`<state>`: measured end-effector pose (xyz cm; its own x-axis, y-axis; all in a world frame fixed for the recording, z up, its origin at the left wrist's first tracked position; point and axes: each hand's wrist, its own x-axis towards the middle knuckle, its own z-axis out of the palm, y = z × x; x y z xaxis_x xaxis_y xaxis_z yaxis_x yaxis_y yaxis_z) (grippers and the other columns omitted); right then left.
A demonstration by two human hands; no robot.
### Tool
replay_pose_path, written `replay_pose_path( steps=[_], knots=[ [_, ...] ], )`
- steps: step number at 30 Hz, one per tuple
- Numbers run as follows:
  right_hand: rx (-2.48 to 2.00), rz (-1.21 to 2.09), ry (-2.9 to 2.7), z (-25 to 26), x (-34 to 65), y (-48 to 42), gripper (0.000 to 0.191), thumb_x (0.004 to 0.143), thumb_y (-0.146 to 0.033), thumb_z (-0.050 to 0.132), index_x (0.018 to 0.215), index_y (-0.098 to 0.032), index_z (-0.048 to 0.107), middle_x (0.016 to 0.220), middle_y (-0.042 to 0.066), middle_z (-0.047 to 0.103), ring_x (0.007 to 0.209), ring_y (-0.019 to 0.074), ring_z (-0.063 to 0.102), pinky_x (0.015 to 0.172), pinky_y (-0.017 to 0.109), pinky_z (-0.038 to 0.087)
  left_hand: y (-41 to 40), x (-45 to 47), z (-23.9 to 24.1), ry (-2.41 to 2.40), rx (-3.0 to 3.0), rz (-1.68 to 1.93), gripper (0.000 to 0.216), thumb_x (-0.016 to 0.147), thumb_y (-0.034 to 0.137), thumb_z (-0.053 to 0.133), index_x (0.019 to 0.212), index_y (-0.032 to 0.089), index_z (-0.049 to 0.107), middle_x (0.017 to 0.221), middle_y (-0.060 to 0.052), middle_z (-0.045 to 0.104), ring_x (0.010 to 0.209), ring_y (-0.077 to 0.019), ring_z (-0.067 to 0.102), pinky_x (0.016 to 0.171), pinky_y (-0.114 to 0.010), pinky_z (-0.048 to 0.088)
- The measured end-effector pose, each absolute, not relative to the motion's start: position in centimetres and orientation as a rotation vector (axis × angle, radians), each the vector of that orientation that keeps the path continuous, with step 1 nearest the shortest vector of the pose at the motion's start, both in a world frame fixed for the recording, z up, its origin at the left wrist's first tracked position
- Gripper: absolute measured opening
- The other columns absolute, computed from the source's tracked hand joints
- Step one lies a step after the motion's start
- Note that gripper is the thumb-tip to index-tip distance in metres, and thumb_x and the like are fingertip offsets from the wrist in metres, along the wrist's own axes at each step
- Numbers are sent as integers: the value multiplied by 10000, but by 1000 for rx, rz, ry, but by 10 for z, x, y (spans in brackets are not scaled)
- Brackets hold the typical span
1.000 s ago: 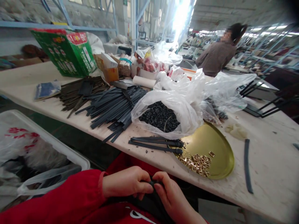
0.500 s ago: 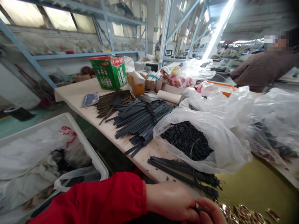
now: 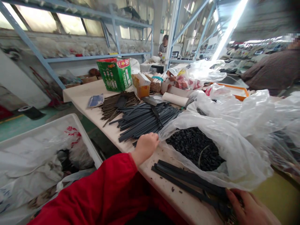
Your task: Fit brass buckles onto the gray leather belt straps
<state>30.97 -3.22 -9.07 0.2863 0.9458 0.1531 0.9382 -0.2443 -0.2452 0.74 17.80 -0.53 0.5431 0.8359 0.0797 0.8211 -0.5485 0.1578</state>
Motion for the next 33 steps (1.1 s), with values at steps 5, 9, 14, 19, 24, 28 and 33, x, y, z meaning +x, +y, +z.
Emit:
replay_pose_path(
  steps=[5, 9, 14, 19, 24, 28, 33],
  knots=[
    [-2338, -87, -1862, -78, 298, -41, 397, 818, -414, 374, 1052, -168, 578, 1029, 164, 636, 869, 313, 621, 713, 427, 472, 204, -3, -19, 1603, 2554, 194, 195, 812, 281, 490, 869, 118, 583, 833, -107, 630, 788, -213, 608, 676, -276, 435],
    [-2483, -170, -1705, -61, 287, -47, 462, 852, -481, 318, 1062, -134, 540, 1024, 155, 635, 881, 305, 624, 738, 422, 473, 200, -7, -20, 1640, 2525, 318, 158, 804, 225, 471, 867, 132, 582, 848, -93, 638, 790, -197, 611, 672, -263, 433],
    [-2439, -349, -1675, -35, 266, -47, 426, 863, -465, 320, 1023, -144, 550, 989, 138, 639, 847, 296, 625, 737, 409, 468, 198, -29, 3, 1665, 2511, 609, 135, 821, 190, 441, 846, 150, 567, 834, -77, 627, 801, -190, 599, 728, -277, 433],
    [-2268, -369, -1725, -10, 248, -34, 355, 868, -408, 372, 1021, -143, 553, 969, 126, 639, 862, 280, 616, 752, 391, 463, 176, -58, 70, 1461, 2369, 1332, 128, 849, 268, 449, 879, 162, 515, 877, -55, 612, 813, -151, 582, 753, -250, 444],
    [-2173, -316, -1771, 1, 236, -1, 288, 856, -347, 433, 1009, -138, 559, 994, 118, 625, 852, 263, 610, 760, 373, 453, 119, -60, 134, 854, 1879, 1668, 111, 861, 305, 457, 914, 208, 453, 735, 10, 615, 624, -107, 579, 603, -215, 456],
    [-2224, -108, -1832, -3, 232, 38, 228, 853, -239, 435, 1008, -132, 564, 1018, 112, 608, 831, 220, 612, 759, 325, 440, 99, -32, 100, 738, 1538, 664, 109, 837, 246, 433, 840, 157, 495, 556, 43, 514, 371, -46, 384, 371, -158, 288],
    [-2245, 80, -2008, -18, 237, 83, 185, 809, -185, 493, 960, -183, 599, 979, 59, 608, 841, 179, 606, 711, 254, 418, 107, 0, 18, 796, 811, 204, 268, 691, 58, 411, 940, 130, 480, 608, 34, 499, 400, -31, 372, 389, -141, 270]
  ],
)
